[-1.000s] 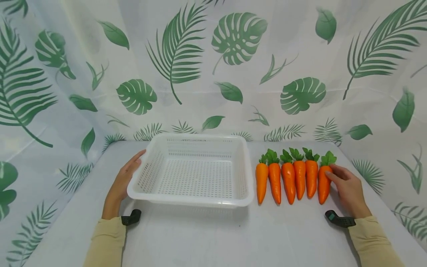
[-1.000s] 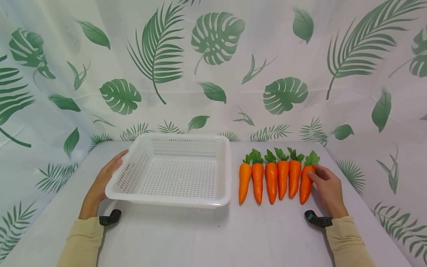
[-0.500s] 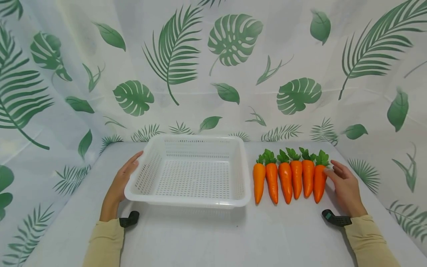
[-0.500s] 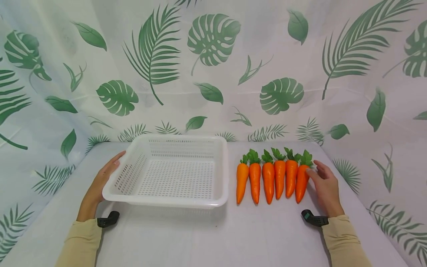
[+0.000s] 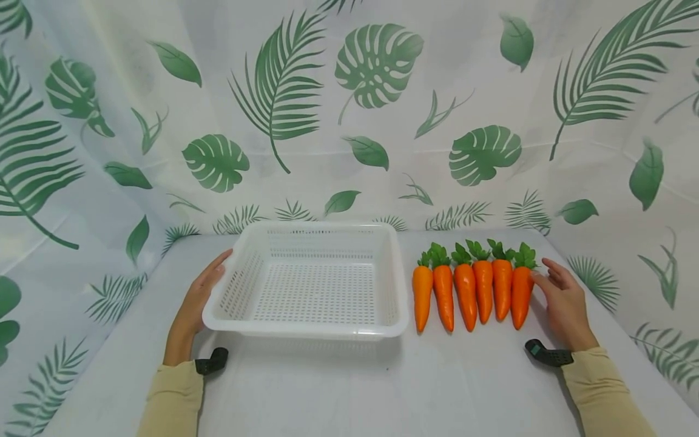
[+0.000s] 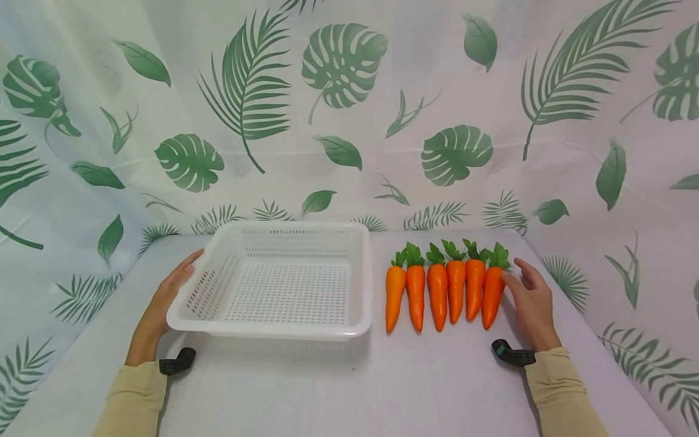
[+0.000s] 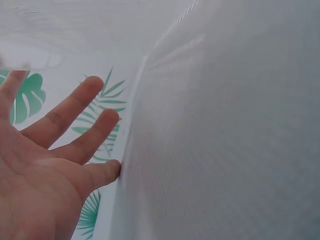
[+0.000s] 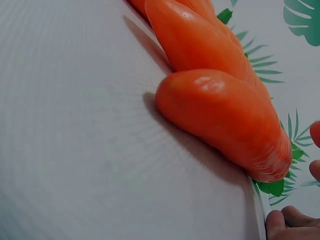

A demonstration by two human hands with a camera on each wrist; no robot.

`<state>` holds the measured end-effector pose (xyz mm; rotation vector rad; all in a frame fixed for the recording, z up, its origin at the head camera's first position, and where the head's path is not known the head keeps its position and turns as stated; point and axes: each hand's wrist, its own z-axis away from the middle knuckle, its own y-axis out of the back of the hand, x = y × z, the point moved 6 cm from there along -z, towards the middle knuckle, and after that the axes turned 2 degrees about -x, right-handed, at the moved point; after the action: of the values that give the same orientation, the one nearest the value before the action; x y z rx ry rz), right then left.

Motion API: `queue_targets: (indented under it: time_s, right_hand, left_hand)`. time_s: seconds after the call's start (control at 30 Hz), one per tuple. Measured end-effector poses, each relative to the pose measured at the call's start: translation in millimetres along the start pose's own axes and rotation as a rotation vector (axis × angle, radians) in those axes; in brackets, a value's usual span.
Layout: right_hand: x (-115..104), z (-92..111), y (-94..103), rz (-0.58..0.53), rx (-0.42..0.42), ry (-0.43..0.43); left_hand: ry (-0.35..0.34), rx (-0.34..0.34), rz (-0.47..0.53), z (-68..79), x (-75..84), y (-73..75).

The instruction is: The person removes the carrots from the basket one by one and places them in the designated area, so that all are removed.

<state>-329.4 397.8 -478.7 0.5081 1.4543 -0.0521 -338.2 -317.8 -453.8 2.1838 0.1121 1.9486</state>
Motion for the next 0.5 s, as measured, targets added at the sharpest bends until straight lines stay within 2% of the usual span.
queue_targets:
  time_s: [0.5]
  right_hand:
    - [2.7, 3.4, 1.3, -0.013, -0.002, -0.020]
  left_hand:
    - [0.015, 0.010, -0.026, 0.6, -0.2, -0.6]
